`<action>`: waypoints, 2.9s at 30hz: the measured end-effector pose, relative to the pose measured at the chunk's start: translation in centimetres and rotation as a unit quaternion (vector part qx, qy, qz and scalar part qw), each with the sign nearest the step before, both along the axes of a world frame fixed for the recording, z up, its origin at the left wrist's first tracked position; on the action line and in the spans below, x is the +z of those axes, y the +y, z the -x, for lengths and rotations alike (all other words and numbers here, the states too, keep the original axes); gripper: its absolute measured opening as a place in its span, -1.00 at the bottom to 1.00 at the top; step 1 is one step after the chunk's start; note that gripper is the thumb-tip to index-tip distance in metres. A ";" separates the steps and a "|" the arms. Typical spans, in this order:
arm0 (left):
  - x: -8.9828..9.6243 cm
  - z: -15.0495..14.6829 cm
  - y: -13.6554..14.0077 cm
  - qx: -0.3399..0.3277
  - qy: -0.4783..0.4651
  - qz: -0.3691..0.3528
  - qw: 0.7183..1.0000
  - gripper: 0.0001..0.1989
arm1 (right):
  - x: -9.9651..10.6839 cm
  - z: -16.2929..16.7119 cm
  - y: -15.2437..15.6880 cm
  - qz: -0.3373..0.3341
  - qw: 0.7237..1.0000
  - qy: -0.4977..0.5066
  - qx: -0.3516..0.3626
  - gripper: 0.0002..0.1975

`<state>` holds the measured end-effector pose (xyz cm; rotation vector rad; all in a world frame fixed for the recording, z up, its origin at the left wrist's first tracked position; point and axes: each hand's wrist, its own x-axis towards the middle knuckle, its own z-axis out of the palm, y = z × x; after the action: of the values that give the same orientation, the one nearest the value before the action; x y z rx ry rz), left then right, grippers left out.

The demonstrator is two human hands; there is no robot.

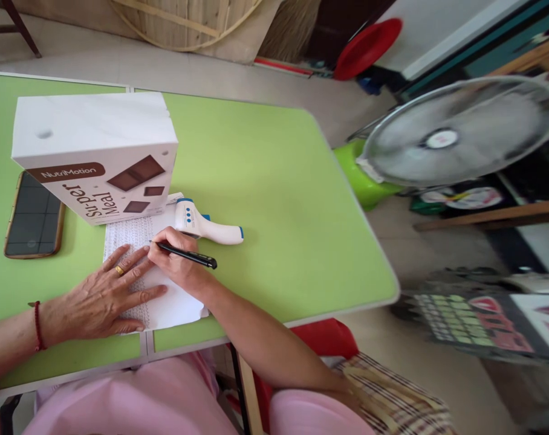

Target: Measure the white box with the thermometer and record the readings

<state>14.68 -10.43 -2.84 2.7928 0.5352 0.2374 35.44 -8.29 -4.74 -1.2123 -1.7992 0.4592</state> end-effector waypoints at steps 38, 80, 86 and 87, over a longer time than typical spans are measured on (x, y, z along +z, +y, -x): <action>0.0 -0.1 0.0 0.002 -0.001 -0.003 1.000 -0.36 | 0.0 -0.5 0.1 0.000 1.000 0.006 -0.028 -0.88; -0.3 -0.1 0.0 0.001 0.002 0.008 1.000 -0.37 | 0.3 -0.6 0.1 -0.004 1.000 0.005 -0.020 -0.90; -0.6 -0.1 0.2 0.001 0.010 -0.002 1.000 -0.36 | 2.2 -2.2 0.2 -0.082 0.990 -0.075 0.082 -0.86; -0.6 -0.1 0.2 0.001 0.010 -0.002 1.000 -0.36 | 2.6 -2.6 0.1 -0.079 0.984 -0.118 0.106 -0.82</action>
<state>14.80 -10.22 -3.42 2.8020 0.5418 0.2123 38.07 -8.15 -2.17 -1.0026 -2.1369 0.2925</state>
